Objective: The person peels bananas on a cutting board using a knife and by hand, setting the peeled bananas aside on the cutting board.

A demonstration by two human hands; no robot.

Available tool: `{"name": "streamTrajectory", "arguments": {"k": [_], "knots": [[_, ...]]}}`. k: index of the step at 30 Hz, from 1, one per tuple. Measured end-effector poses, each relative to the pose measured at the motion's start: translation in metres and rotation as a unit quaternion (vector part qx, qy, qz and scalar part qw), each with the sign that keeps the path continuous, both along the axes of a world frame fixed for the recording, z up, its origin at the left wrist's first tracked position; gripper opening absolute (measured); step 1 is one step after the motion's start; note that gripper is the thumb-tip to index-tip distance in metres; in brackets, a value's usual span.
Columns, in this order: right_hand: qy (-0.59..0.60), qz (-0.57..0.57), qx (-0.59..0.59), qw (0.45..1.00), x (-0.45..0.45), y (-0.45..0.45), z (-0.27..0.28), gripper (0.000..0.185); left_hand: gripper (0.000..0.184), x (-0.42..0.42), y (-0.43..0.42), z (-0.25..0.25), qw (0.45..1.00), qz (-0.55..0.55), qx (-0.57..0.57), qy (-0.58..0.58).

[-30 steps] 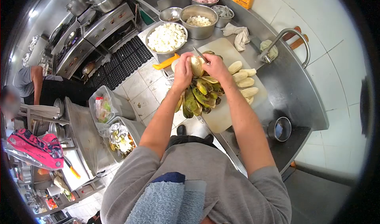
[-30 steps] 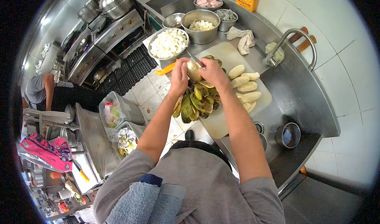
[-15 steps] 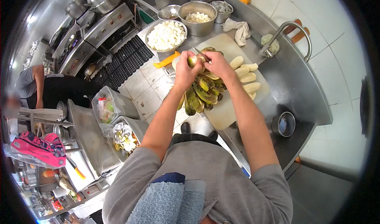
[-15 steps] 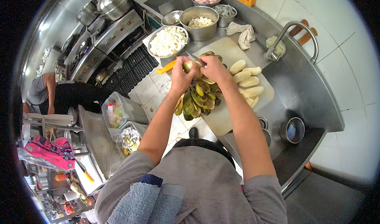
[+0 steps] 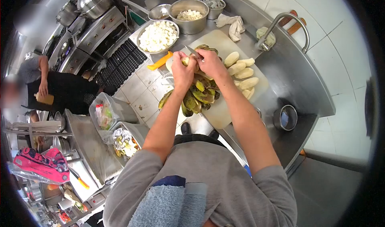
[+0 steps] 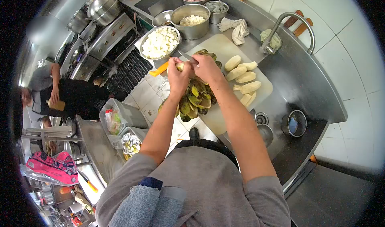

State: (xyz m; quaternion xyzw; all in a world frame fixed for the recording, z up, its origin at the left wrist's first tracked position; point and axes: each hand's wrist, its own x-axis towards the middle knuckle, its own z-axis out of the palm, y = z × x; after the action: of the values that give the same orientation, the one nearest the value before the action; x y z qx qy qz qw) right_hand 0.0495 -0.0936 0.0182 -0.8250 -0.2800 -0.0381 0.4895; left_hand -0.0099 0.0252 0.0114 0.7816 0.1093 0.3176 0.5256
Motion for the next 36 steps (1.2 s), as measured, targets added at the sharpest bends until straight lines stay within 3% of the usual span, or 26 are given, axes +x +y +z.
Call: {"name": "streamTrajectory", "arguments": {"k": [11, 18, 21, 22, 25, 26, 29, 30, 33, 36], "knots": [[-0.038, -0.062, -0.053, 0.996, -0.008, 0.016, -0.001, 0.012, 0.027, -0.002, 0.012, -0.013, 0.996, -0.055, -0.071, -0.028], [-0.061, -0.132, -0.015, 0.989, -0.008, 0.012, -0.003, 0.012, 0.020, -0.018, 0.027, -0.031, 0.971, -0.160, -0.146, -0.106], [-0.034, -0.172, -0.010, 0.984, -0.024, 0.010, -0.003, 0.013, 0.022, -0.035, 0.043, -0.028, 0.995, -0.099, -0.015, 0.008], [-0.022, -0.183, -0.016, 0.983, -0.027, 0.007, -0.001, 0.015, 0.035, -0.037, 0.049, -0.030, 0.995, -0.087, 0.028, 0.045], [-0.128, -0.213, -0.019, 0.968, -0.030, 0.001, 0.012, 0.016, 0.043, -0.053, 0.042, -0.003, 0.980, -0.034, -0.020, 0.193], [-0.150, -0.206, -0.063, 0.965, -0.035, -0.003, 0.024, 0.021, 0.054, -0.050, 0.044, -0.013, 0.982, -0.020, -0.025, 0.189], [-0.176, -0.125, -0.075, 0.973, -0.030, 0.000, 0.055, 0.020, 0.056, -0.049, 0.035, 0.007, 0.981, -0.050, -0.006, 0.190], [-0.210, -0.100, -0.029, 0.972, -0.024, 0.005, 0.059, 0.014, 0.054, -0.047, 0.031, 0.007, 0.985, -0.048, -0.012, 0.163], [0.010, 0.027, -0.102, 0.994, -0.011, 0.014, 0.077, 0.015, 0.047, -0.037, 0.024, -0.009, 0.995, -0.076, -0.058, 0.018], [0.043, 0.120, -0.131, 0.983, 0.000, 0.005, 0.058, 0.028, 0.047, -0.038, 0.027, -0.004, 0.993, -0.080, -0.044, 0.070]]}}
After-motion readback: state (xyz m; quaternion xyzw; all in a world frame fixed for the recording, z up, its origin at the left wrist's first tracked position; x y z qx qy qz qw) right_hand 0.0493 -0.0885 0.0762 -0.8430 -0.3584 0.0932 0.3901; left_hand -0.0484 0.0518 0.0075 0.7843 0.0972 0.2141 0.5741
